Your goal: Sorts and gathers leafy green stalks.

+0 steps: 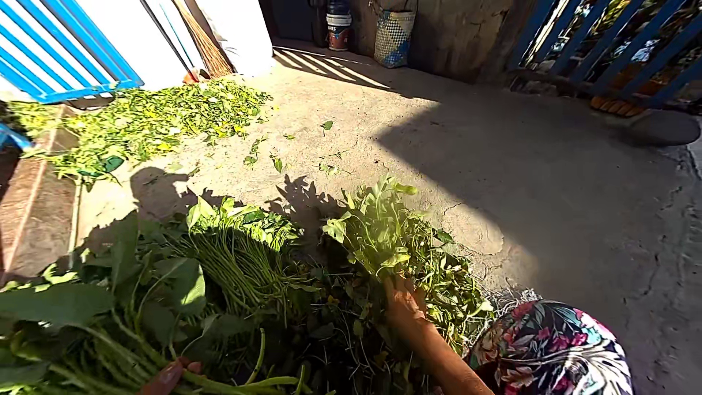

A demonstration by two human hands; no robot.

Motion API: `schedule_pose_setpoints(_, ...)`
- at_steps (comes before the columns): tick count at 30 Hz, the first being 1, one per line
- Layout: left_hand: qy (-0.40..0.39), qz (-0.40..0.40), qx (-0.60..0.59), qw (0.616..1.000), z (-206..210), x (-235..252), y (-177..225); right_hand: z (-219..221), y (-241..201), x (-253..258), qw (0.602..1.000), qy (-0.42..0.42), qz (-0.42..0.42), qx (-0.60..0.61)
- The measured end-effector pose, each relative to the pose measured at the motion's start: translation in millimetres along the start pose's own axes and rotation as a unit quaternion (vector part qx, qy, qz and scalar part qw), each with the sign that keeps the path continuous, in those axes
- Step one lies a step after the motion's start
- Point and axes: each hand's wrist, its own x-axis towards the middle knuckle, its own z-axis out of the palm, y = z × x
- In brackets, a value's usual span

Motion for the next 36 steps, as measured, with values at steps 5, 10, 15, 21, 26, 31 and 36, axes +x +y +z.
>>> schedule_pose_setpoints(5, 0.016, 0.018, -0.001, 1.000, -6, -1, 2, 12, -11, -14, 0.972, -0.220, -0.070, 0.041)
schedule_pose_setpoints(10, 0.032, 0.019, 0.000, 0.999, -13, -1, 7, -33, -11, 13, 0.971, -0.198, -0.102, 0.086)
schedule_pose_setpoints(15, 0.017, 0.026, 0.001, 1.000, -12, -1, 9, -26, -12, 47, 0.990, -0.062, 0.074, 0.102)
schedule_pose_setpoints(21, -0.001, -0.009, -0.008, 1.000, -12, -1, 8, 28, 2, 65, 0.993, -0.082, 0.081, -0.012)
schedule_pose_setpoints(26, 0.007, -0.014, -0.004, 1.000, -9, -2, 7, 16, -2, 54, 0.994, 0.106, 0.034, 0.011)
schedule_pose_setpoints(31, 0.027, -0.020, -0.004, 0.999, -6, -2, 5, -19, -8, 34, 0.940, 0.335, -0.062, 0.015)
schedule_pose_setpoints(36, 0.036, -0.006, 0.002, 0.999, 3, -4, 0, -82, -18, 12, 0.984, 0.158, 0.054, 0.065)
